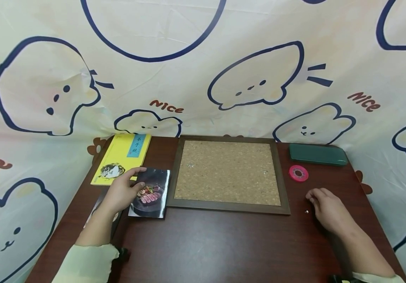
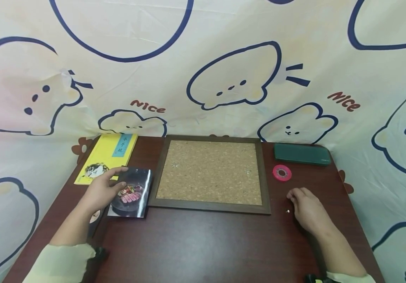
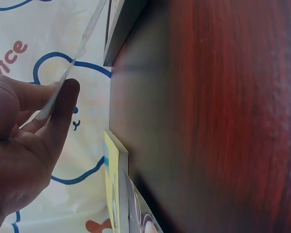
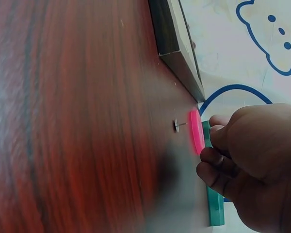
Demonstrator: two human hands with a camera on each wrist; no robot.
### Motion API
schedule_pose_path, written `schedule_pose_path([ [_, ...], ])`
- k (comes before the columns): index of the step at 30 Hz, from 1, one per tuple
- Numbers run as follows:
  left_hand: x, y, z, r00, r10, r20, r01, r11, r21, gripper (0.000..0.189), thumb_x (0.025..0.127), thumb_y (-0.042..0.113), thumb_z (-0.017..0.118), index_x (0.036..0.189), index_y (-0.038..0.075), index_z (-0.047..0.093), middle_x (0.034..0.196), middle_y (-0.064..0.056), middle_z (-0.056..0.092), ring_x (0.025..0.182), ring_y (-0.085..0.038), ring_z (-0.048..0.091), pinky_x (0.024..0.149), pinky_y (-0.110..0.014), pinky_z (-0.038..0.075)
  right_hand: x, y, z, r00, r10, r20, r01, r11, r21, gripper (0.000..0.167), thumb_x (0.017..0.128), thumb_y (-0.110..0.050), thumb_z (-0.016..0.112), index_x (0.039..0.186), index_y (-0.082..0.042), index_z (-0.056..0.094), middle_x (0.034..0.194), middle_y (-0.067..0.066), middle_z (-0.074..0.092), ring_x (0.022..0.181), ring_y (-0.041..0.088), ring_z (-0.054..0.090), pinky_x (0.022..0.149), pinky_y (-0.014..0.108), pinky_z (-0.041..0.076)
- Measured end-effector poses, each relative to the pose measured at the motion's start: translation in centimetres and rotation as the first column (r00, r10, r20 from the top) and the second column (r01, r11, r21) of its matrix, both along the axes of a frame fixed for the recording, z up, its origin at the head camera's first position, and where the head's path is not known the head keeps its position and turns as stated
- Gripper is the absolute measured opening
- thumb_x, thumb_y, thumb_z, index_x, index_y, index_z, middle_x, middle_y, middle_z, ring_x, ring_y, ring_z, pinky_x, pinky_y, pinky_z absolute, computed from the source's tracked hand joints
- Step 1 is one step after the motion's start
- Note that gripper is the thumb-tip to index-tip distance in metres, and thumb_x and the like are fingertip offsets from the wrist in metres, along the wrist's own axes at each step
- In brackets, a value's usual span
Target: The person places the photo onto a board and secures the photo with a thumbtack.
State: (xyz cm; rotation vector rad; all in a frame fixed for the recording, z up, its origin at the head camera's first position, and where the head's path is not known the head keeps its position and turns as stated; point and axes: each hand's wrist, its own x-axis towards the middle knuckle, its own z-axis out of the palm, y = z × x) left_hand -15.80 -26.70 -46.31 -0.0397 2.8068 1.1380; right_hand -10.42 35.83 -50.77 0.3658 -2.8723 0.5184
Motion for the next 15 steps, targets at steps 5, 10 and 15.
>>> schedule_pose_path([
  [5, -0.2, 0.2, 0.2, 1.000, -0.014, -0.007, 0.014, 1.000, 0.014, 0.051, 0.101, 0.008, 0.066, 0.149, 0.018, 0.054, 0.146, -0.023, 0.050, 0.099, -0.036, 0.068, 0.062, -0.036, 0.054, -0.5, -0.5, 0.1, 1.000, -0.004, -0.010, 0.004, 1.000, -0.018, 0.003, 0.100, 0.001, 0.061, 0.100, 0.001, 0.064, 0.100, 0.013, 0.060, 0.092, 0.030, 0.059, 0.078, 0.054, 0.053],
  [10, -0.4, 0.6, 0.4, 0.999, -0.025, -0.020, 0.025, 1.000, 0.004, 0.051, 0.101, 0.010, 0.067, 0.149, 0.018, 0.054, 0.144, -0.023, 0.052, 0.106, -0.039, 0.067, 0.064, -0.035, 0.054, -1.0, -1.3, 0.4, 1.000, -0.007, 0.020, 0.007, 0.999, -0.033, 0.006, 0.100, 0.003, 0.060, 0.103, 0.002, 0.065, 0.102, 0.016, 0.063, 0.093, 0.032, 0.060, 0.081, 0.057, 0.052],
  [15, -0.7, 1.0, 0.6, 0.999, -0.019, -0.034, 0.019, 1.000, 0.007, 0.050, 0.101, 0.012, 0.068, 0.148, 0.018, 0.055, 0.139, -0.023, 0.054, 0.107, -0.040, 0.066, 0.066, -0.036, 0.055, -1.5, -2.1, 0.7, 0.999, -0.017, 0.033, 0.019, 0.999, -0.047, 0.007, 0.101, 0.002, 0.060, 0.105, 0.000, 0.065, 0.103, 0.017, 0.064, 0.092, 0.032, 0.061, 0.081, 0.057, 0.052],
])
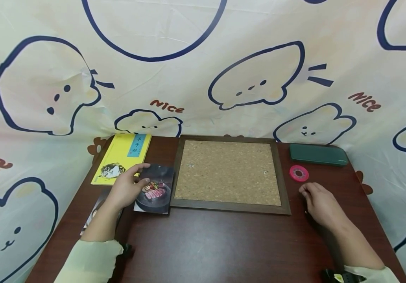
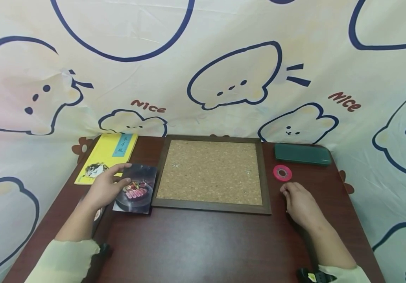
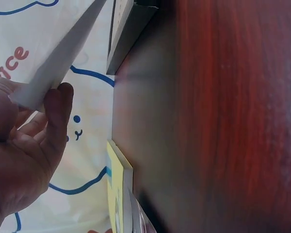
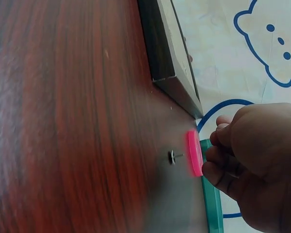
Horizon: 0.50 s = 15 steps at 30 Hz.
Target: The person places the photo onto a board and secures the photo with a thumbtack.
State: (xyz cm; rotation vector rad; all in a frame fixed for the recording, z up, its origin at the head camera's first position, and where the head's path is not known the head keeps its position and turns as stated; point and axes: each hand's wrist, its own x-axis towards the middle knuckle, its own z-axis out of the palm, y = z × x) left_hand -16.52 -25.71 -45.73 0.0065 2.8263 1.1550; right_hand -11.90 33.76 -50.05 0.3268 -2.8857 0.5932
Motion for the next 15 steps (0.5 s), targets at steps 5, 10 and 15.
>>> schedule_pose_path([
  [5, -0.3, 0.4, 0.0, 1.000, 0.016, -0.015, -0.015, 1.000, 0.012, 0.049, 0.100, 0.013, 0.069, 0.147, 0.018, 0.056, 0.135, -0.020, 0.055, 0.106, -0.038, 0.065, 0.070, -0.037, 0.055, -0.4, -0.7, 0.3, 1.000, -0.004, -0.007, 0.003, 1.000, -0.021, 0.007, 0.101, 0.001, 0.061, 0.106, -0.001, 0.066, 0.104, 0.017, 0.065, 0.093, 0.033, 0.062, 0.082, 0.059, 0.053],
  [10, -0.7, 0.9, -0.1, 0.999, 0.021, -0.040, -0.020, 0.999, 0.026, 0.049, 0.099, 0.012, 0.070, 0.145, 0.017, 0.058, 0.129, -0.018, 0.055, 0.096, -0.034, 0.064, 0.067, -0.036, 0.054, -0.7, -1.4, 0.5, 1.000, 0.008, -0.020, -0.009, 0.999, -0.043, 0.008, 0.100, 0.002, 0.062, 0.106, 0.000, 0.067, 0.105, 0.018, 0.066, 0.098, 0.035, 0.064, 0.084, 0.059, 0.053],
  [15, -0.9, 1.4, -0.3, 0.998, 0.010, -0.065, -0.007, 0.999, 0.047, 0.046, 0.098, 0.010, 0.071, 0.143, 0.016, 0.060, 0.128, -0.018, 0.058, 0.088, -0.030, 0.062, 0.063, -0.035, 0.053, -1.3, -2.3, 0.5, 0.999, 0.023, -0.038, -0.026, 0.998, -0.063, 0.009, 0.099, 0.003, 0.063, 0.106, -0.002, 0.068, 0.104, 0.016, 0.067, 0.099, 0.035, 0.065, 0.084, 0.058, 0.053],
])
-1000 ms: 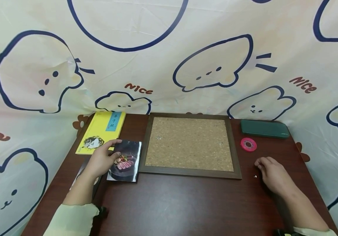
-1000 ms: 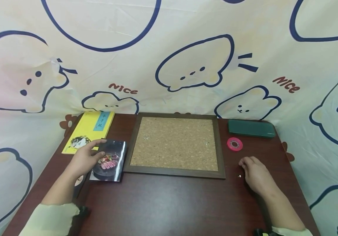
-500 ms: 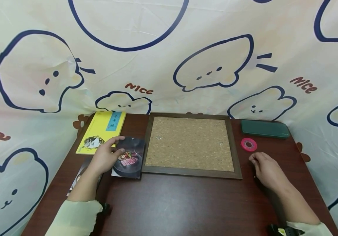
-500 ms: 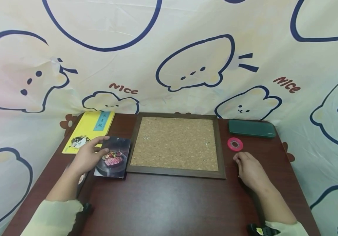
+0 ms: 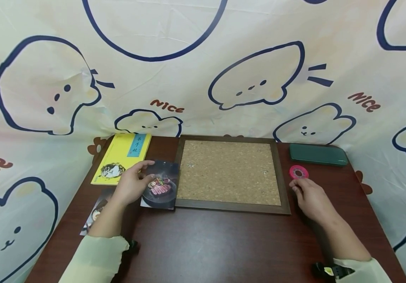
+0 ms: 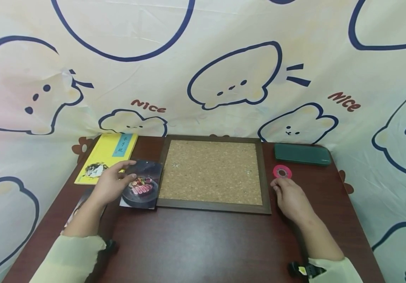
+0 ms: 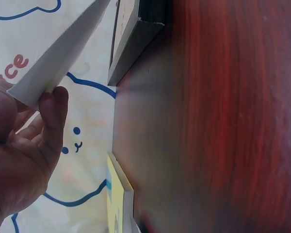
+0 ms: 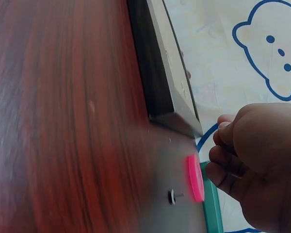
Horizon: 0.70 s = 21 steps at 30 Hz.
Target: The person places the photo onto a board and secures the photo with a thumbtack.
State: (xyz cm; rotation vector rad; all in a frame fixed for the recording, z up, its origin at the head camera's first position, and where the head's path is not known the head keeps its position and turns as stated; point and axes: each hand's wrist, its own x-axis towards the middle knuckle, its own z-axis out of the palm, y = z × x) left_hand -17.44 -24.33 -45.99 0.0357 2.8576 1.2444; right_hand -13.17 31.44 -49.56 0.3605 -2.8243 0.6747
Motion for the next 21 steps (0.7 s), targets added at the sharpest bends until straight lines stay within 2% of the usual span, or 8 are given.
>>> schedule_pose_path([
  [5, -0.4, 0.6, -0.1, 1.000, -0.012, -0.019, 0.012, 1.000, 0.008, 0.044, 0.099, 0.011, 0.070, 0.142, 0.016, 0.061, 0.131, -0.018, 0.060, 0.087, -0.028, 0.062, 0.064, -0.037, 0.053, -0.6, -0.9, -0.1, 1.000, 0.015, -0.015, -0.015, 1.000, -0.012, 0.009, 0.098, 0.002, 0.064, 0.104, -0.004, 0.068, 0.102, 0.014, 0.068, 0.095, 0.032, 0.066, 0.082, 0.056, 0.053],
  [11, -0.9, 1.3, 0.0, 1.000, -0.001, 0.013, 0.001, 1.000, 0.013, 0.044, 0.099, 0.014, 0.071, 0.142, 0.018, 0.061, 0.134, -0.017, 0.061, 0.092, -0.030, 0.061, 0.069, -0.038, 0.053, -1.2, -2.0, -0.1, 1.000, 0.017, 0.004, -0.017, 1.000, -0.018, 0.007, 0.100, 0.000, 0.063, 0.104, -0.004, 0.068, 0.099, 0.014, 0.069, 0.092, 0.032, 0.066, 0.082, 0.056, 0.054],
  [21, -1.7, 2.5, 0.2, 0.999, 0.000, 0.034, -0.001, 0.999, 0.037, 0.045, 0.099, 0.016, 0.071, 0.143, 0.017, 0.060, 0.137, -0.017, 0.060, 0.099, -0.031, 0.064, 0.075, -0.038, 0.055, -2.5, -3.7, 0.1, 0.999, 0.038, 0.025, -0.037, 0.999, -0.030, 0.007, 0.101, -0.003, 0.063, 0.105, -0.002, 0.068, 0.102, 0.014, 0.070, 0.099, 0.033, 0.067, 0.086, 0.055, 0.054],
])
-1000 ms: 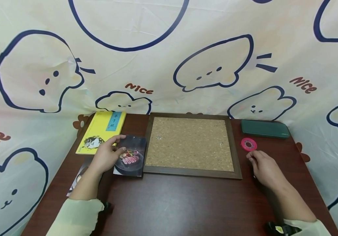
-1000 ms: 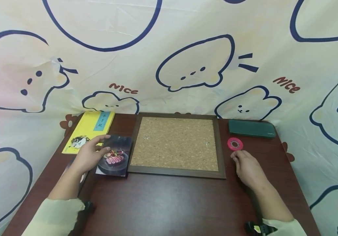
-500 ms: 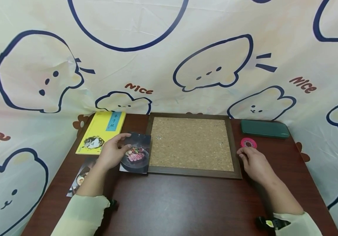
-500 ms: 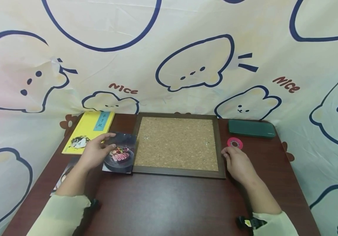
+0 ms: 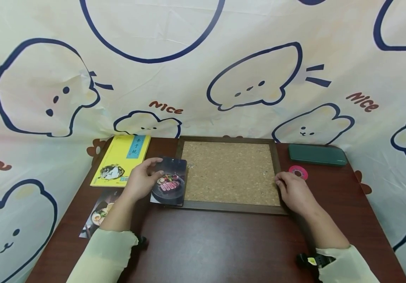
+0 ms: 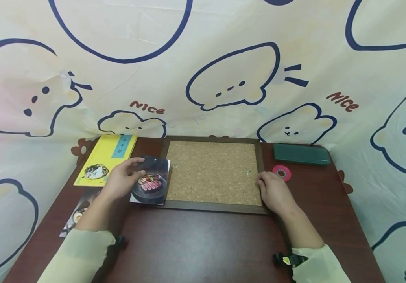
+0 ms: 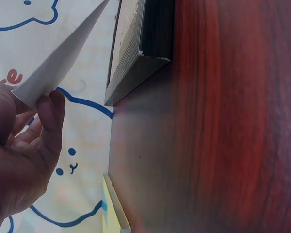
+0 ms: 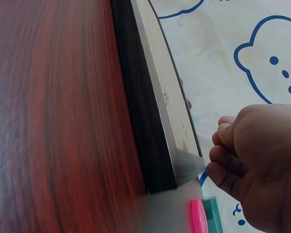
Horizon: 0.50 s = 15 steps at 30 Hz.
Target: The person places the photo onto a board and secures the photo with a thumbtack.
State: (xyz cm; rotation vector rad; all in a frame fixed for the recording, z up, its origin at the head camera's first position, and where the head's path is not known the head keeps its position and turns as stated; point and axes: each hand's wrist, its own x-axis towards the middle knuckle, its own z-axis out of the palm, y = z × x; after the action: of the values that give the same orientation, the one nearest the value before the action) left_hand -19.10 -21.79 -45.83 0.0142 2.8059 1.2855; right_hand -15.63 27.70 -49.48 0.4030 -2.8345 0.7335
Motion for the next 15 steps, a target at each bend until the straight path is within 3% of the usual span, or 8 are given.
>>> schedule_pose_path([
  [8, -0.6, 0.8, -0.2, 1.000, -0.009, 0.007, 0.008, 1.000, 0.029, 0.045, 0.100, 0.015, 0.070, 0.143, 0.018, 0.059, 0.140, -0.017, 0.058, 0.094, -0.031, 0.062, 0.070, -0.038, 0.054, -0.7, -1.2, 0.2, 0.999, 0.012, 0.034, -0.012, 1.000, -0.020, 0.007, 0.101, -0.002, 0.062, 0.105, -0.001, 0.068, 0.104, 0.016, 0.068, 0.102, 0.035, 0.066, 0.091, 0.056, 0.051],
  [15, -1.1, 1.4, -0.4, 1.000, -0.012, 0.018, 0.011, 0.999, 0.050, 0.045, 0.101, 0.016, 0.069, 0.144, 0.018, 0.060, 0.139, -0.016, 0.061, 0.099, -0.031, 0.063, 0.072, -0.037, 0.055, -1.4, -2.3, 0.1, 0.999, 0.023, 0.026, -0.022, 0.999, -0.042, 0.007, 0.102, -0.003, 0.062, 0.105, -0.003, 0.068, 0.105, 0.016, 0.069, 0.101, 0.033, 0.067, 0.089, 0.054, 0.053],
])
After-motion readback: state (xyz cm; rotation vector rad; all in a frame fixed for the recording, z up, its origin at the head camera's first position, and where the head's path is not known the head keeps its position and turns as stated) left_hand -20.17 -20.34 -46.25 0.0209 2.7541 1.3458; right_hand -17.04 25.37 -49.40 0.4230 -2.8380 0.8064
